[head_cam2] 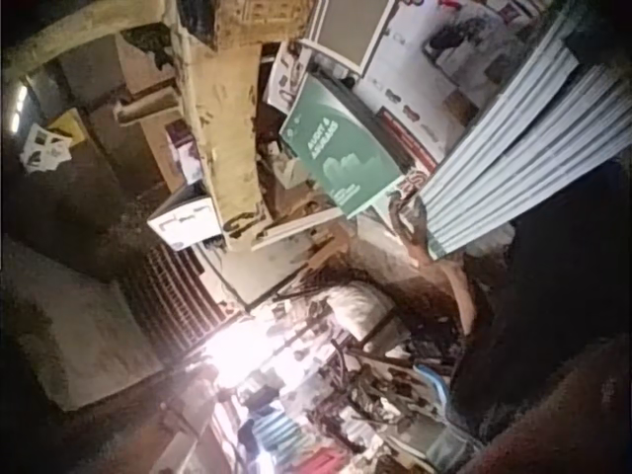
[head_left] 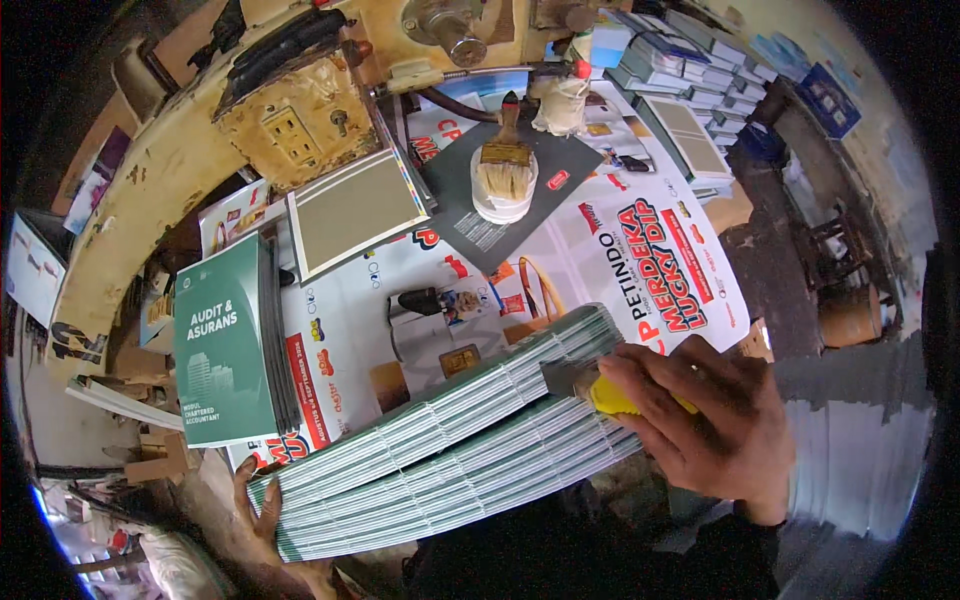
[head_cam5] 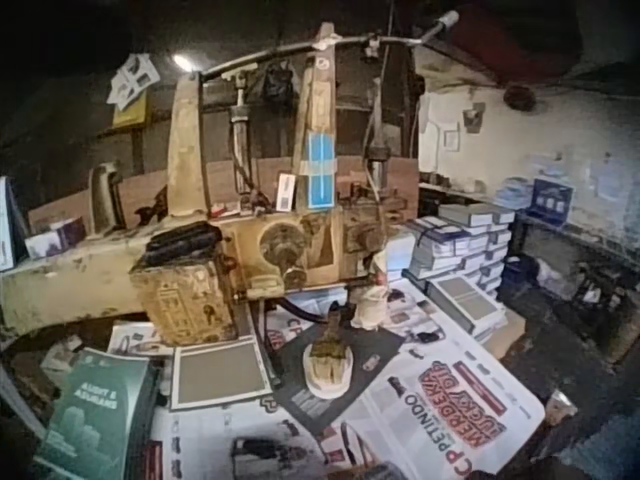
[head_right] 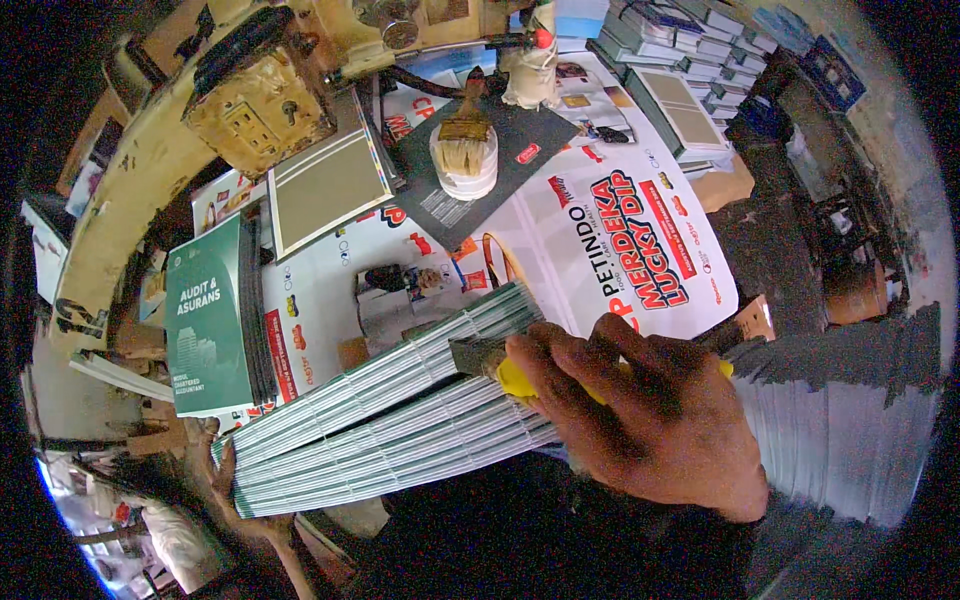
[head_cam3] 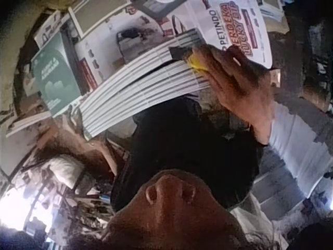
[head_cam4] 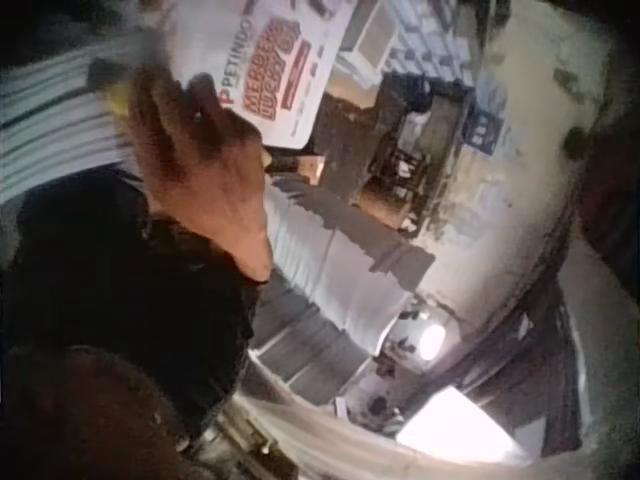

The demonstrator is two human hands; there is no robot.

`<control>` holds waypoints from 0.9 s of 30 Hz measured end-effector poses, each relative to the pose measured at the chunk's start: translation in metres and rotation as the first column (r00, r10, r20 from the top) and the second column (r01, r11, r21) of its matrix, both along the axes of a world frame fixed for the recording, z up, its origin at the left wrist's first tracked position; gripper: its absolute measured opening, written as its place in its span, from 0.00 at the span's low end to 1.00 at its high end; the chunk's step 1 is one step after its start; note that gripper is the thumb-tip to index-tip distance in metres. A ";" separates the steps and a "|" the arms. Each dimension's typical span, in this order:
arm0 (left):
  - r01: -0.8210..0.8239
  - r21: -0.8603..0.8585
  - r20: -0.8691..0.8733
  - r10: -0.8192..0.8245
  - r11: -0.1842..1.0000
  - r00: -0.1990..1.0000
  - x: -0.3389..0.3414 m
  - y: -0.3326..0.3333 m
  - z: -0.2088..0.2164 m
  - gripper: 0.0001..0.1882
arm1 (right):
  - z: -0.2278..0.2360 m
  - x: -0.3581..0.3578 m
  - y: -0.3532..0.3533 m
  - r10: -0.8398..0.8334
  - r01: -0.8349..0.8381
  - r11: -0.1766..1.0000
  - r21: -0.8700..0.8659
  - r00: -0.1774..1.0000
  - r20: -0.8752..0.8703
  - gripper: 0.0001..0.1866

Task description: The person aligns a stack of books on a workbench and uses a utility knife to make several small incisions into the spine of the stack.

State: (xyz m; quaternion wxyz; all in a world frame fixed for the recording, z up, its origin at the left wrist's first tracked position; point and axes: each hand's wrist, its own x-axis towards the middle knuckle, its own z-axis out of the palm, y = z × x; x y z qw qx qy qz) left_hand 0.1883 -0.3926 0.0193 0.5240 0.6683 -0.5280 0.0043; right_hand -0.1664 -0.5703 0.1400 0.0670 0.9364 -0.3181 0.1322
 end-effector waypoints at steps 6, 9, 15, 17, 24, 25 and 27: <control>0.009 0.103 0.263 -0.036 0.995 0.964 0.004 0.004 0.011 0.19 | 0.002 -0.002 -0.002 0.045 -0.046 0.996 -0.071 0.999 -0.012 0.31; -0.015 0.163 0.227 -0.023 0.987 0.974 0.001 0.006 0.017 0.17 | 0.000 0.003 -0.001 0.015 -0.015 0.999 -0.031 1.000 -0.009 0.30; -0.094 0.074 0.004 0.094 0.993 0.996 -0.005 0.000 0.006 0.10 | 0.014 -0.001 -0.002 -0.208 0.215 0.975 -0.047 0.970 0.123 0.25; -0.080 0.017 -0.331 0.081 0.997 0.940 -0.011 -0.004 0.007 0.11 | 0.021 0.009 0.006 -0.179 0.176 0.984 0.039 0.980 0.087 0.25; -0.109 0.036 0.146 0.102 0.993 0.984 -0.008 -0.002 0.005 0.13 | 0.011 0.034 -0.002 0.155 -0.179 0.969 0.173 0.977 0.147 0.24; -0.093 0.000 0.114 0.092 0.996 0.989 -0.008 -0.004 0.005 0.13 | 0.011 0.038 -0.001 0.222 -0.254 0.947 0.195 0.960 0.172 0.24; -0.087 -0.032 0.081 0.090 0.996 0.993 -0.011 -0.005 0.006 0.14 | 0.012 0.047 0.001 0.242 -0.274 0.942 0.194 0.955 0.171 0.25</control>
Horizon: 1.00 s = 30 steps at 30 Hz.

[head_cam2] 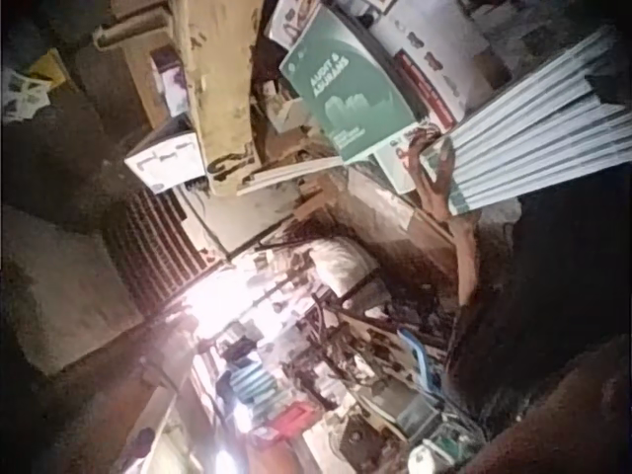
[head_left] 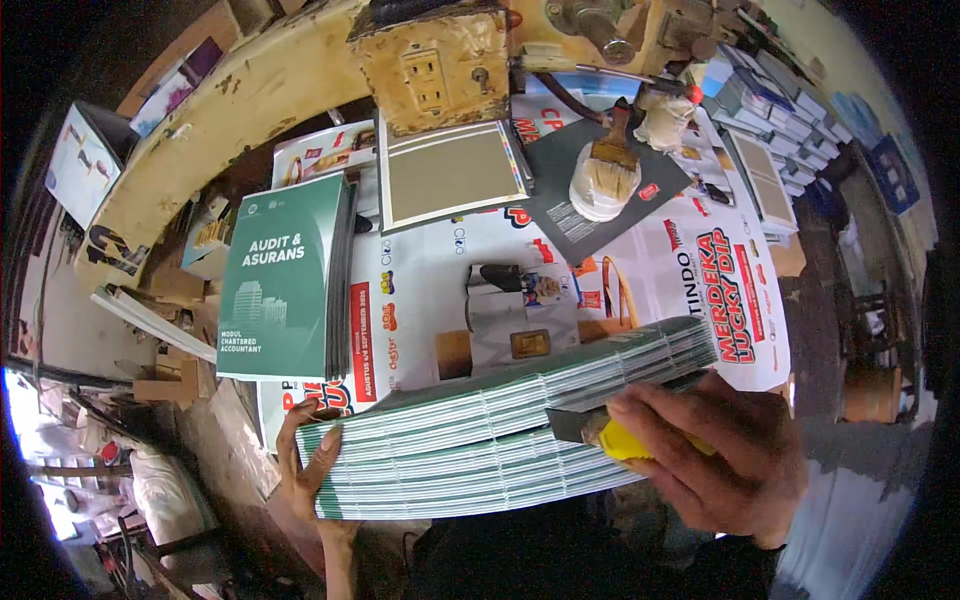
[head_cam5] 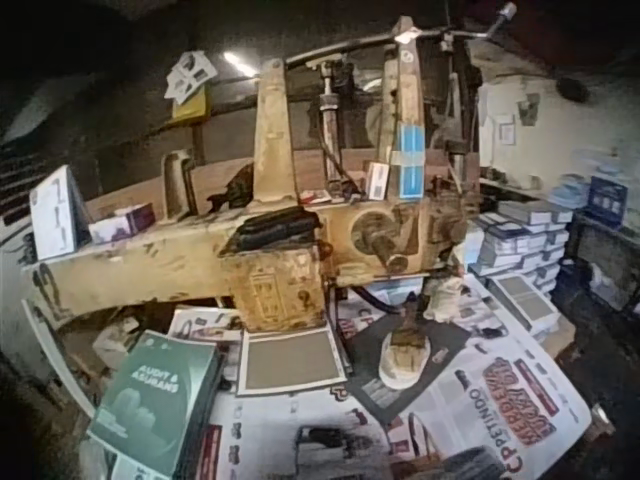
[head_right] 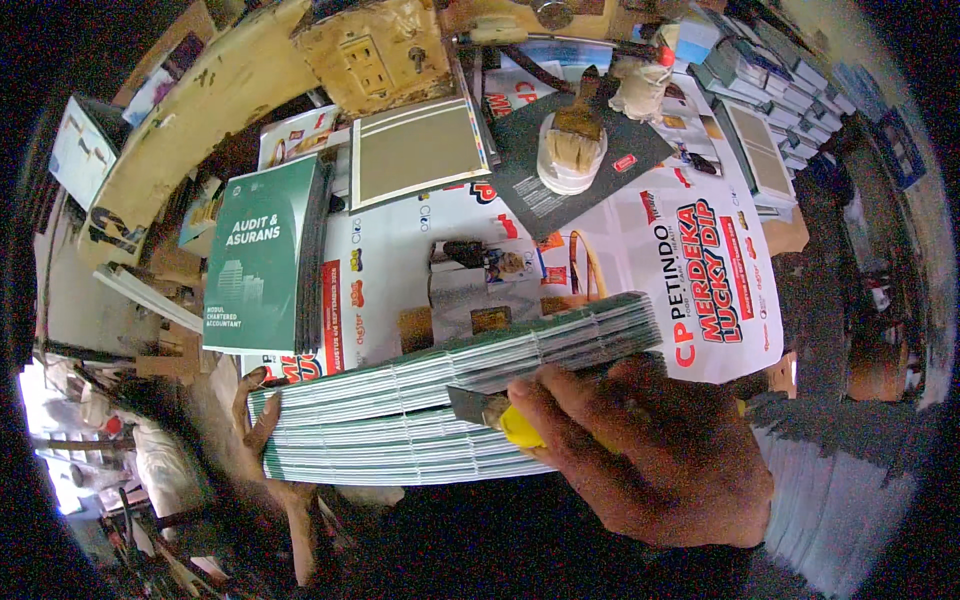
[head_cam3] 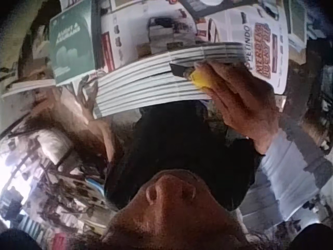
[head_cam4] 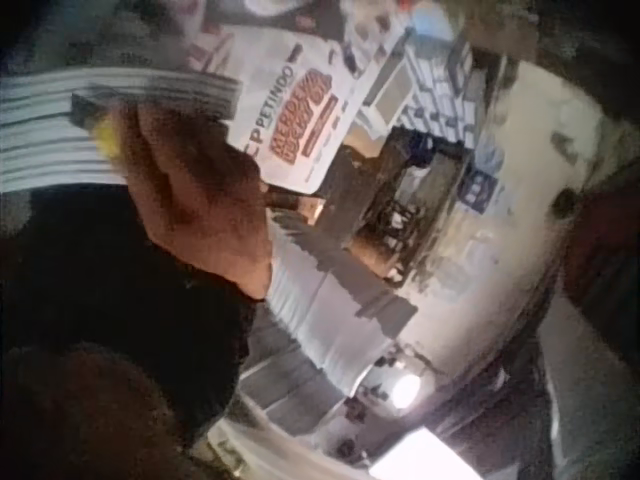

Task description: The person aligns a stack of books on a workbench and uses a utility knife to make several small incisions into the spine of the stack.

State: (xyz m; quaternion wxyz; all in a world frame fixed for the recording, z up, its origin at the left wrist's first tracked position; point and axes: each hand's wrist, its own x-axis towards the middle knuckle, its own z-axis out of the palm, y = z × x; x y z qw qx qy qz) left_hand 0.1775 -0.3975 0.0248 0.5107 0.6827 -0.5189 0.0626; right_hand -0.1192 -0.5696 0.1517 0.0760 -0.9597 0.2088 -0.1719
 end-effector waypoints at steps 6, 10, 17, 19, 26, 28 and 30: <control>-0.043 0.091 -0.341 0.072 0.995 0.937 0.003 0.006 -0.007 0.14 | 0.001 0.007 -0.002 0.088 -0.109 0.985 -0.131 0.984 -0.156 0.22; -0.140 0.133 -0.309 0.175 0.981 0.935 0.001 0.003 -0.008 0.14 | -0.002 0.013 -0.006 0.121 -0.133 0.985 -0.109 0.987 -0.107 0.26; -0.060 0.064 -0.118 0.068 0.996 0.991 -0.001 -0.004 0.007 0.14 | -0.001 0.014 -0.009 0.134 -0.137 0.990 -0.026 0.986 -0.097 0.28; -0.032 0.059 -0.043 0.034 0.998 0.998 -0.002 -0.006 0.009 0.15 | 0.002 0.013 -0.008 0.135 -0.141 0.988 -0.057 0.986 -0.094 0.27; -0.040 0.057 -0.106 0.046 0.998 0.993 0.005 -0.002 -0.001 0.15 | 0.000 0.014 -0.007 0.124 -0.133 0.989 -0.071 0.986 -0.114 0.27; 0.021 -0.003 0.077 -0.021 1.000 0.997 0.004 -0.004 0.000 0.15 | -0.001 0.014 -0.005 0.112 -0.119 0.991 -0.062 0.988 -0.106 0.26; -0.063 0.071 -0.158 0.074 0.995 0.985 -0.002 -0.005 0.005 0.15 | -0.004 0.013 -0.002 0.088 -0.093 0.994 -0.051 0.992 -0.091 0.26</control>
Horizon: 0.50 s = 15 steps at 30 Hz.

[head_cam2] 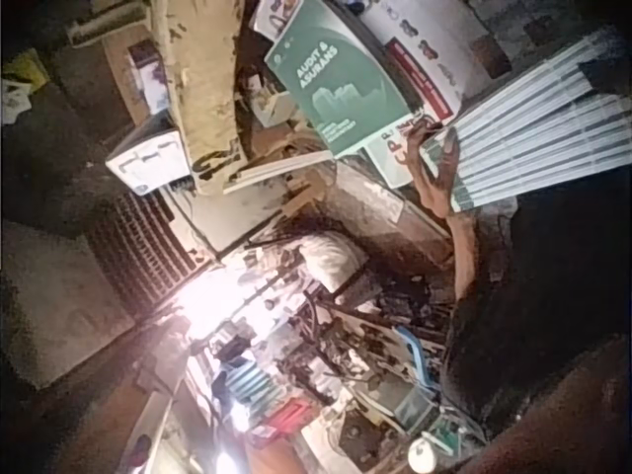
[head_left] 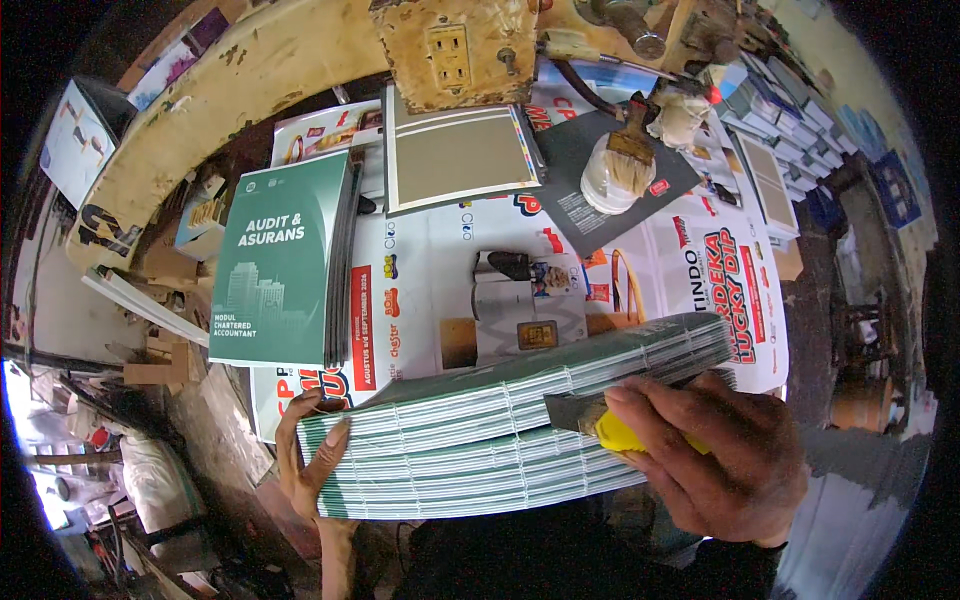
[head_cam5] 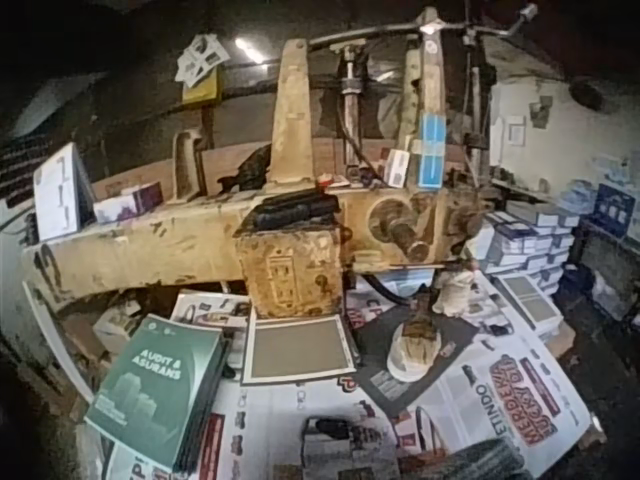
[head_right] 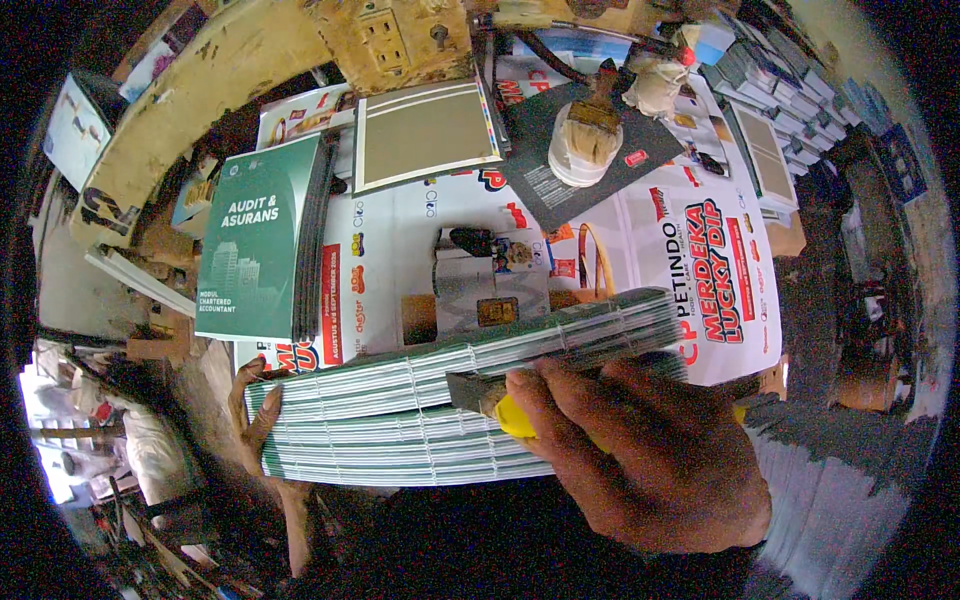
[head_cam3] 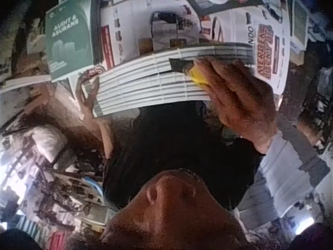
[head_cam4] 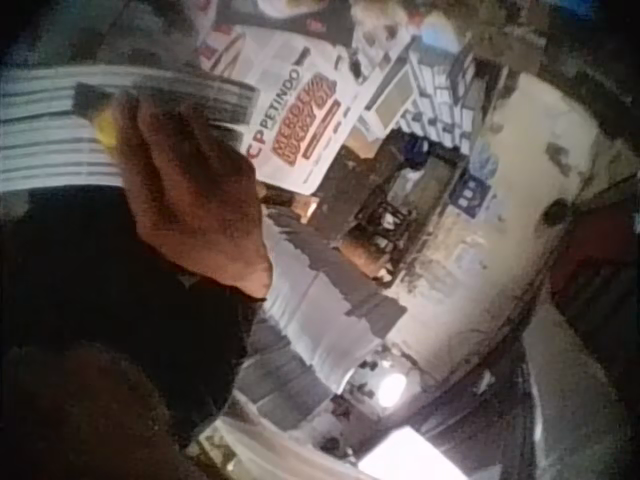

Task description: The person aligns a stack of books on a workbench and uses a utility knife to make several small incisions into the spine of the stack.

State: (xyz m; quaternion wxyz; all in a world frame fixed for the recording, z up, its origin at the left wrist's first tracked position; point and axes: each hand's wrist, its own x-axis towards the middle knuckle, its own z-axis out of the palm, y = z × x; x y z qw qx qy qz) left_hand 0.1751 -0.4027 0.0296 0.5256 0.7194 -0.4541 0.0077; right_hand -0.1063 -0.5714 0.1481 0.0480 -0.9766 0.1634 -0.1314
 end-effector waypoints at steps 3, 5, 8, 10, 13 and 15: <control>-0.018 -0.034 -0.184 0.011 0.999 0.983 0.001 0.001 -0.004 0.13 | 0.003 0.004 0.005 -0.030 0.030 0.999 -0.018 0.999 -0.013 0.26; -0.053 -0.021 -0.306 0.044 0.998 0.951 0.002 0.003 -0.005 0.12 | 0.003 0.005 0.007 -0.044 0.042 0.998 -0.047 0.998 -0.037 0.25; -0.051 0.047 -0.251 0.061 0.998 0.966 0.002 0.003 0.000 0.11 | 0.006 0.000 0.008 -0.404 0.403 0.915 0.013 0.915 0.027 0.21; -0.002 0.040 -0.133 0.008 0.999 0.991 -0.001 0.002 0.002 0.12 | 0.003 -0.040 -0.018 -0.600 0.611 0.791 0.000 0.776 0.195 0.19; 0.167 -0.088 0.170 -0.150 0.982 0.974 0.004 0.004 -0.003 0.16 | -0.031 -0.088 -0.082 -0.678 0.622 0.730 0.284 0.709 0.191 0.17; 0.175 -0.131 0.196 -0.148 0.976 0.969 0.010 0.004 -0.015 0.19 | -0.089 -0.125 -0.119 -0.642 0.620 0.737 0.268 0.767 -0.008 0.17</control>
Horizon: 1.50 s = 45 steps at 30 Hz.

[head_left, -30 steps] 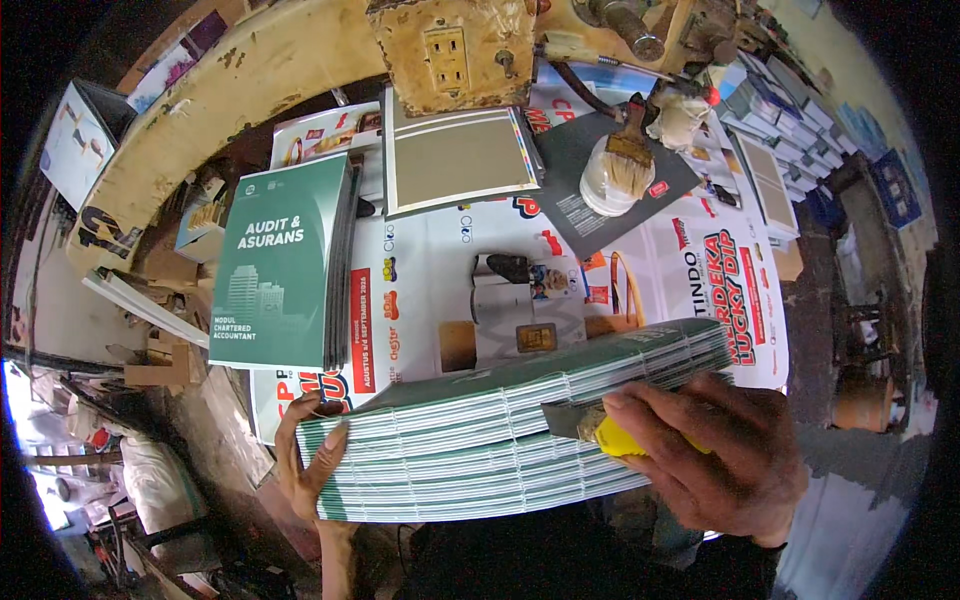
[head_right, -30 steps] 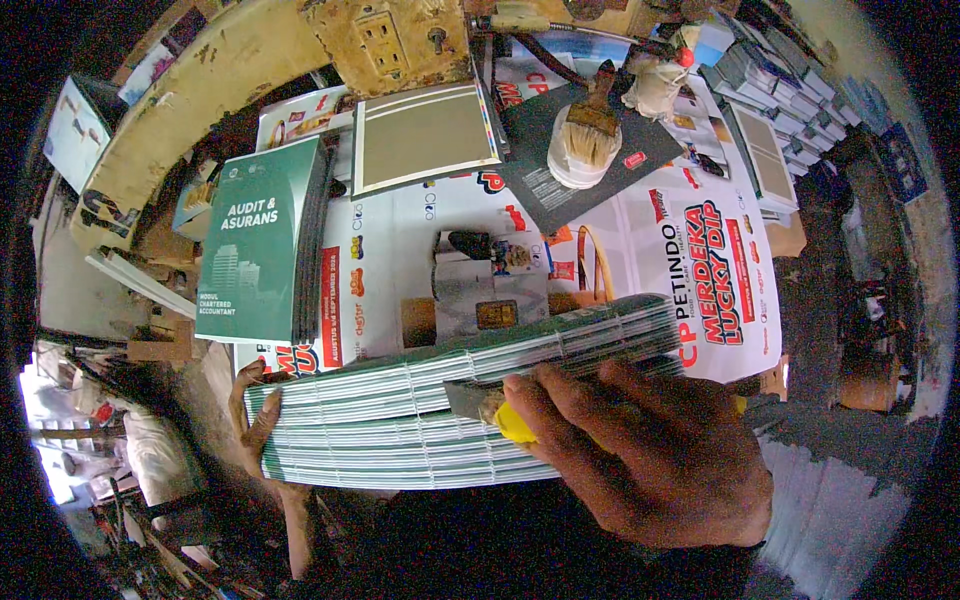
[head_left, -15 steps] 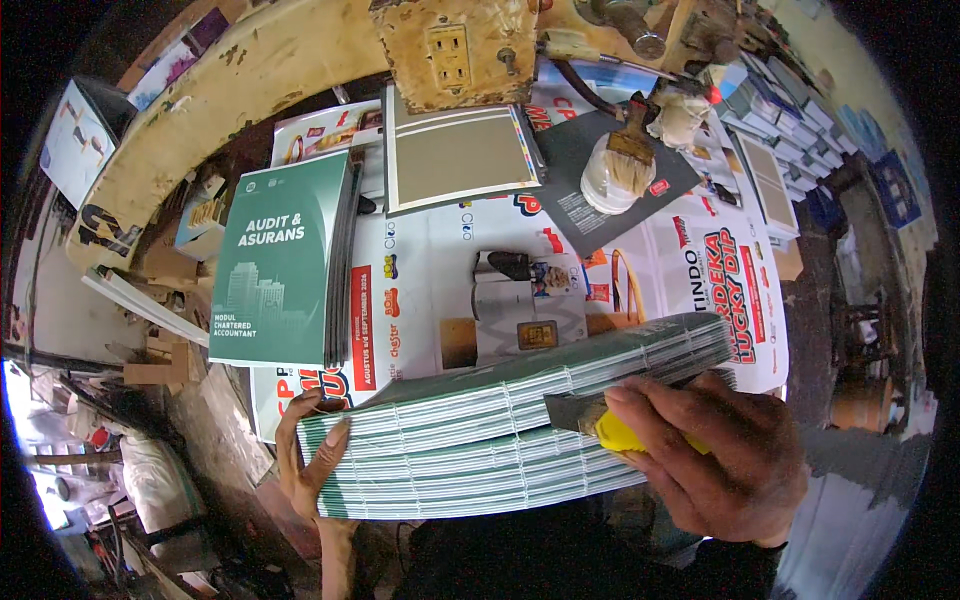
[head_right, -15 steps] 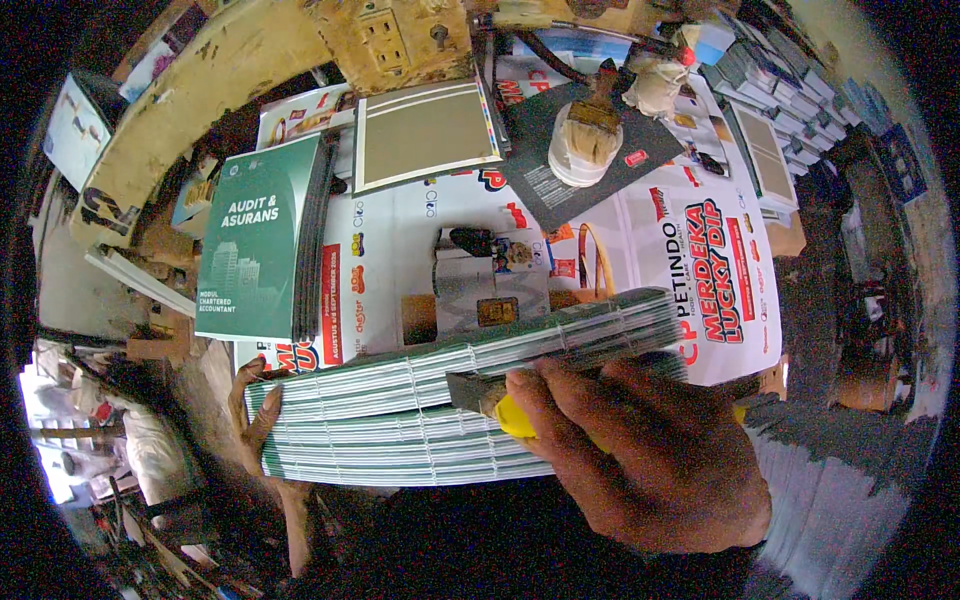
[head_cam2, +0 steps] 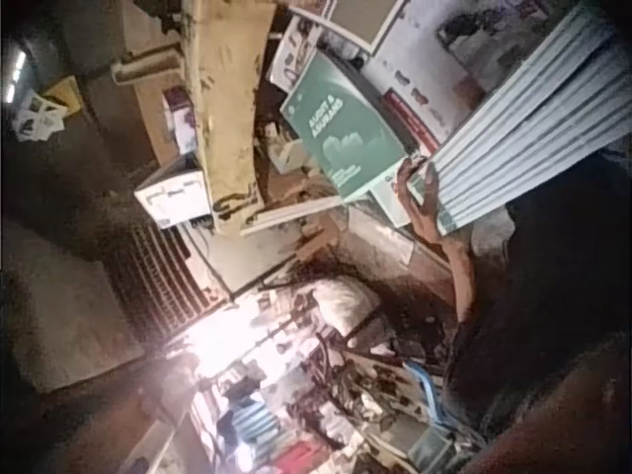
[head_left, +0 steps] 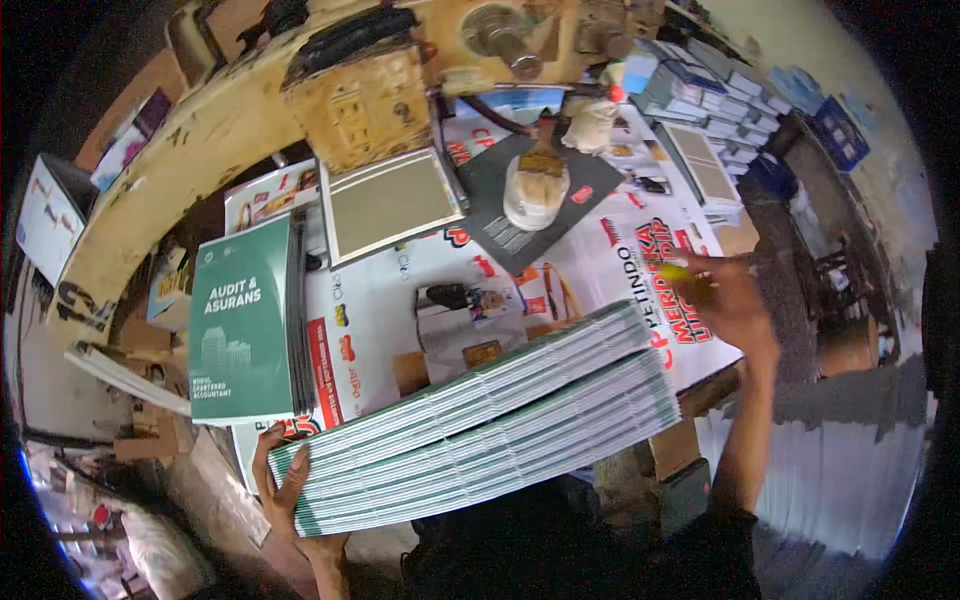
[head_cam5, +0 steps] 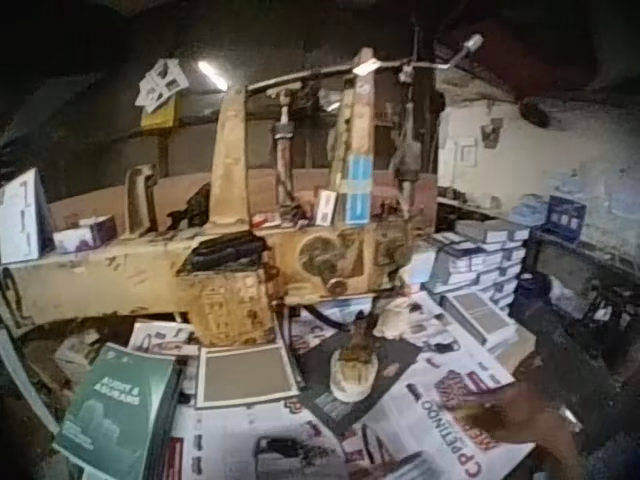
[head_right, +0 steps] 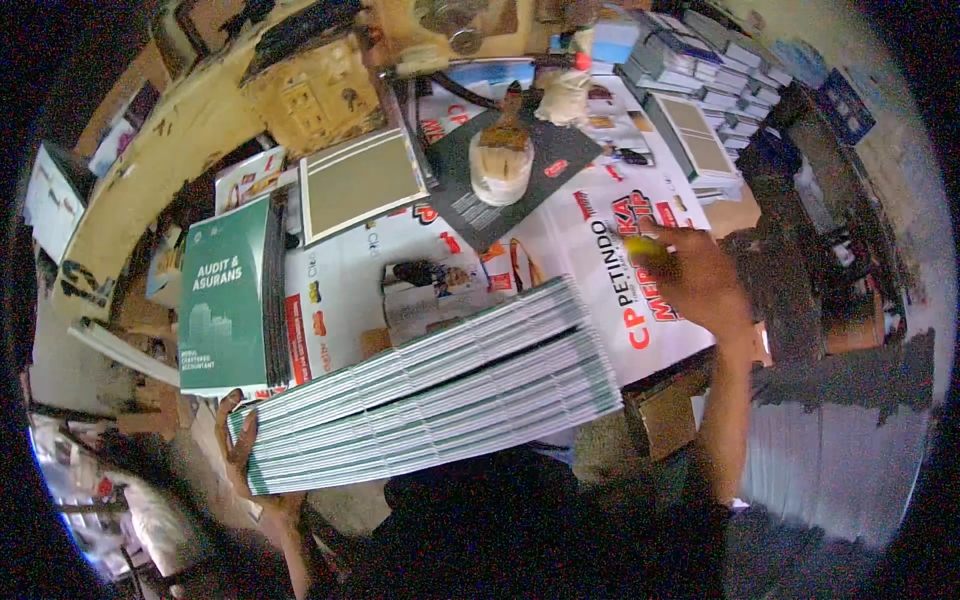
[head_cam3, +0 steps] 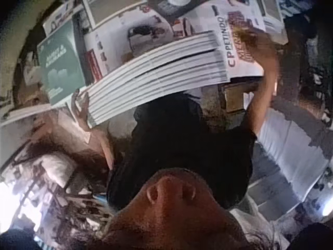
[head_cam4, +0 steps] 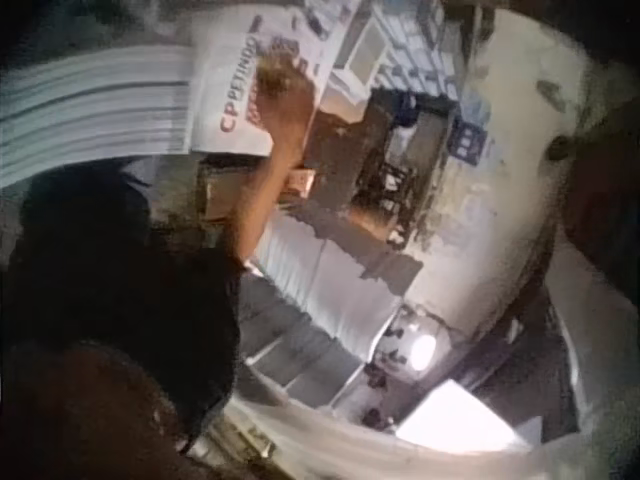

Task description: The person aligns a stack of books on a workbench and uses a utility knife to make several small incisions into the spine of the stack.

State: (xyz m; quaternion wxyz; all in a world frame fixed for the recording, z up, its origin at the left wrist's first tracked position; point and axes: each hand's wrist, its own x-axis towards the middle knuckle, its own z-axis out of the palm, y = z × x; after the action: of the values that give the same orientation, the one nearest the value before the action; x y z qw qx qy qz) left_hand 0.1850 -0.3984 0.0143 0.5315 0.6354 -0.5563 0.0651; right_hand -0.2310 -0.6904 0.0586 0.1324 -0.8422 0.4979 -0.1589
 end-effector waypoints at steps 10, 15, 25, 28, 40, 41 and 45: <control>0.051 0.101 0.223 -0.073 0.994 0.972 0.004 -0.007 0.025 0.47 | 0.050 0.073 0.077 0.050 0.094 0.945 -0.314 0.905 0.422 0.21; 0.271 0.339 -0.273 -0.181 0.901 0.945 0.016 -0.025 0.102 0.52 | 0.052 0.106 0.143 0.439 -0.398 0.859 -0.323 0.896 0.063 0.38; 0.403 0.914 -0.225 -0.761 0.052 0.608 -0.014 -0.150 0.132 0.35 | 0.047 0.136 0.160 0.360 -0.389 0.910 -0.144 0.913 -0.191 0.24; 0.604 0.777 -0.253 -0.790 0.178 0.558 0.002 -0.157 0.111 0.34 | 0.048 0.127 0.165 0.455 -0.480 0.872 -0.100 0.868 -0.197 0.23; 0.537 0.842 -0.407 -0.707 -0.045 0.579 -0.005 -0.159 0.111 0.40 | 0.044 0.137 0.161 0.348 -0.360 0.905 -0.225 0.933 -0.095 0.24; 0.521 0.851 -0.415 -0.699 -0.071 0.583 -0.004 -0.161 0.113 0.41 | 0.045 0.137 0.160 0.350 -0.362 0.904 -0.227 0.932 -0.096 0.24; 0.596 0.800 -0.462 -0.711 -0.076 0.530 0.003 -0.167 0.100 0.42 | 0.037 0.133 0.163 0.330 -0.332 0.924 -0.190 0.943 -0.045 0.21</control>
State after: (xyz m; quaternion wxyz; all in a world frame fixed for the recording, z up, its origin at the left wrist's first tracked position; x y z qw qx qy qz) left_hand 0.1883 -0.5658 0.1145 0.0115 0.4529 -0.7472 -0.4863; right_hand -0.0977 -0.5270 0.0954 0.0714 -0.9239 0.3314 -0.1772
